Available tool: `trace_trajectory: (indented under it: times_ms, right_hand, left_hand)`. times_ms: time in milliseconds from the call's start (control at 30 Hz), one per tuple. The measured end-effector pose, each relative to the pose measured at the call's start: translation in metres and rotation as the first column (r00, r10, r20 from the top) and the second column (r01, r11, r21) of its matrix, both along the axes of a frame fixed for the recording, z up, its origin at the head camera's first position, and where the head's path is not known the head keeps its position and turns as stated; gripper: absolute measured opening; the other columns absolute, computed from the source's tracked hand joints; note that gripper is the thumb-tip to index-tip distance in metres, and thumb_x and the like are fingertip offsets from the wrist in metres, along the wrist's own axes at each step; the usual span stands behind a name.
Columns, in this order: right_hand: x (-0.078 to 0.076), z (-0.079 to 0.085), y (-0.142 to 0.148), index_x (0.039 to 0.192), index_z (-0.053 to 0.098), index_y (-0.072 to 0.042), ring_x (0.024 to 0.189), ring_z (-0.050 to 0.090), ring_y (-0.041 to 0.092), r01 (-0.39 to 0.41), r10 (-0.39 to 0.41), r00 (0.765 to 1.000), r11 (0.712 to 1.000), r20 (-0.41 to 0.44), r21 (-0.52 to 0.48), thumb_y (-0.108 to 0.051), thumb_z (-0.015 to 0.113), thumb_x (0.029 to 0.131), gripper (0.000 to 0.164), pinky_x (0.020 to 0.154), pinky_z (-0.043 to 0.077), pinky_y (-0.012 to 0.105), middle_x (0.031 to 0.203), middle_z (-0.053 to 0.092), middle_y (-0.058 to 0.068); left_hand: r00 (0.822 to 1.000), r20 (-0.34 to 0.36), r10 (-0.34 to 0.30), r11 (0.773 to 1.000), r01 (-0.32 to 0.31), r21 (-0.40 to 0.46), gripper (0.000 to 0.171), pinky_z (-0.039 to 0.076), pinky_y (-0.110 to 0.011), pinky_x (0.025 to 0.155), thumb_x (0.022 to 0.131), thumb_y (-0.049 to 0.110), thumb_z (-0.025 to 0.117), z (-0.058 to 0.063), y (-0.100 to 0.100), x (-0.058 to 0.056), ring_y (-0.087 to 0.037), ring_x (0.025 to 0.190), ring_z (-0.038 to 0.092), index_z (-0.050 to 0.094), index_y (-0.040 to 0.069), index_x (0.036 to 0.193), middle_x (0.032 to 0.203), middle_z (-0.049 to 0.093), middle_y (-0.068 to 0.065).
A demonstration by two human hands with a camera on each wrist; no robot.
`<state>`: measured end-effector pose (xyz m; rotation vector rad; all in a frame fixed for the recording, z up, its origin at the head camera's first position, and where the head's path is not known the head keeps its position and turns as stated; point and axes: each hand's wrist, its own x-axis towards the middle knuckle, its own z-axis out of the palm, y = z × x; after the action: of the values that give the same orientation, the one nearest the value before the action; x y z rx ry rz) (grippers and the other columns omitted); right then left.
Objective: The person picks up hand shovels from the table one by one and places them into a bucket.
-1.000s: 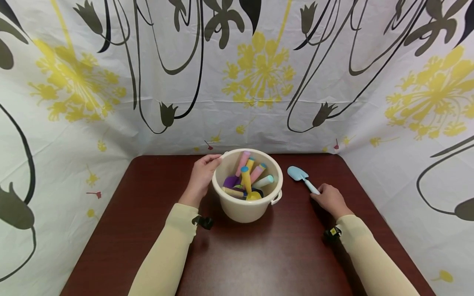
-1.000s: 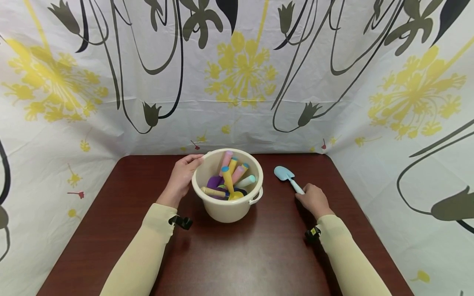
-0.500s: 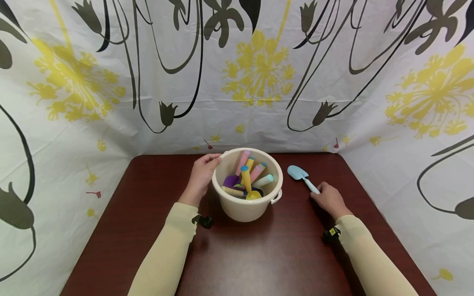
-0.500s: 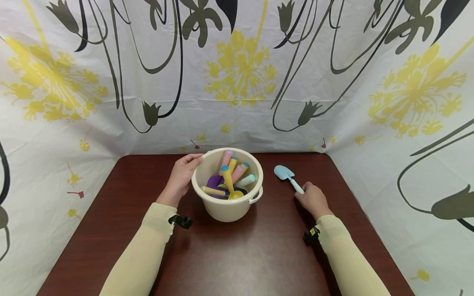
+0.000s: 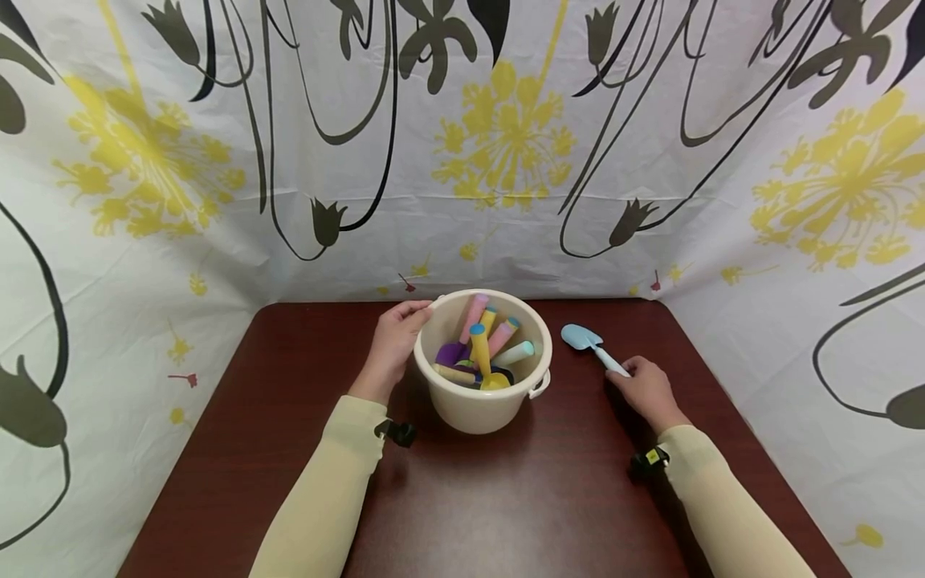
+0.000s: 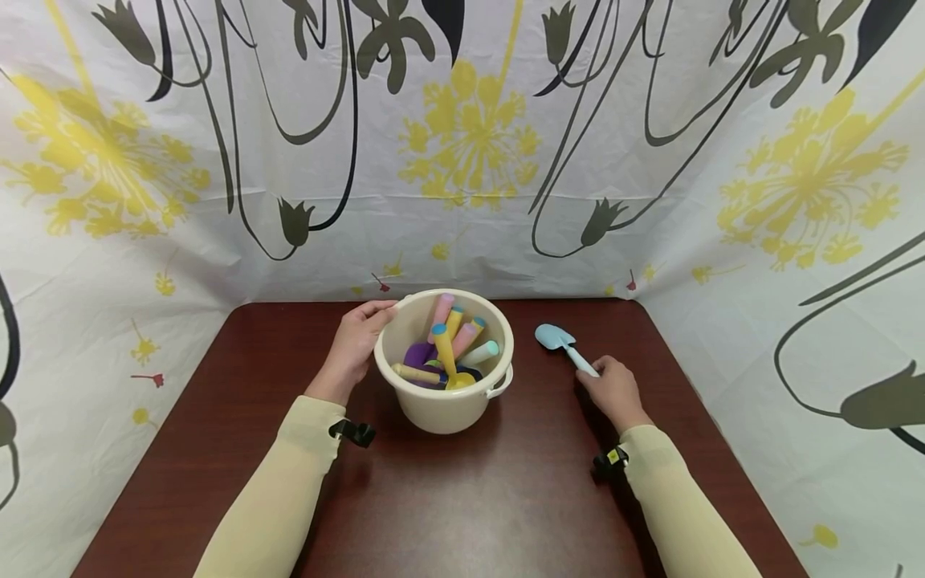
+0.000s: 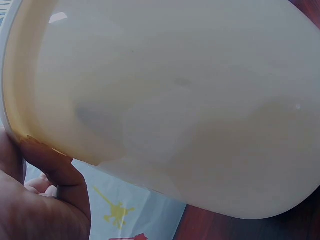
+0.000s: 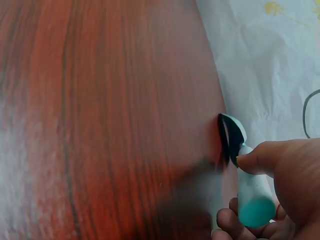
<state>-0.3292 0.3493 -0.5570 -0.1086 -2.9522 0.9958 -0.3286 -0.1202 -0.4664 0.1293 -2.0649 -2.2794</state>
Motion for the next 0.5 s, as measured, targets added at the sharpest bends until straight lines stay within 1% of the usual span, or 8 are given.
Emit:
trace_trajectory:
  times_ms: [167,267,367,500]
  right_hand:
    - [-0.0014,0.0014,-0.0007,0.119,0.066,0.004,0.086,0.061,0.03,0.032,-0.033,0.999,0.998,-0.005,-0.061,-0.041,0.069,0.109,0.046,0.07,0.049,0.037,0.099,0.068,0.016]
    - [-0.0019,0.0016,-0.0002,0.119,0.067,0.004,0.086,0.06,0.029,0.049,-0.051,0.998,0.997,-0.024,-0.066,-0.044,0.069,0.109,0.049,0.07,0.049,0.037,0.098,0.068,0.015]
    - [-0.0019,0.0014,-0.0003,0.118,0.068,0.003,0.086,0.06,0.029,0.061,-0.065,0.996,0.996,-0.062,-0.066,-0.044,0.069,0.109,0.048,0.071,0.048,0.036,0.098,0.069,0.015]
    - [-0.0003,0.0027,-0.0025,0.118,0.069,0.001,0.089,0.062,0.031,0.067,-0.076,0.989,0.995,-0.13,-0.076,-0.039,0.071,0.108,0.042,0.074,0.049,0.038,0.102,0.072,0.017]
  left_hand:
    - [1.0,-0.001,0.0,1.0,0.0,0.001,0.026,0.064,-0.034,0.087,0.107,0.024,0.076,0.0002,-0.0001,-0.0005,-0.026,0.107,0.075,0.08,0.008,0.128,0.125,0.077,-0.014]
    - [1.0,0.0,-0.002,1.0,0.002,0.004,0.026,0.064,-0.034,0.087,0.108,0.023,0.076,0.0001,0.0001,-0.0007,-0.026,0.107,0.074,0.08,0.008,0.128,0.125,0.076,-0.014]
    - [1.0,0.003,-0.004,1.0,0.004,0.002,0.027,0.064,-0.035,0.088,0.108,0.024,0.076,-0.0002,0.0002,-0.0006,-0.026,0.107,0.074,0.08,0.008,0.129,0.125,0.076,-0.014]
    - [1.0,0.009,0.001,1.0,0.0,-0.005,0.027,0.064,-0.036,0.089,0.108,0.025,0.076,-0.0011,-0.0001,-0.0006,-0.026,0.107,0.074,0.08,0.008,0.128,0.125,0.076,-0.014]
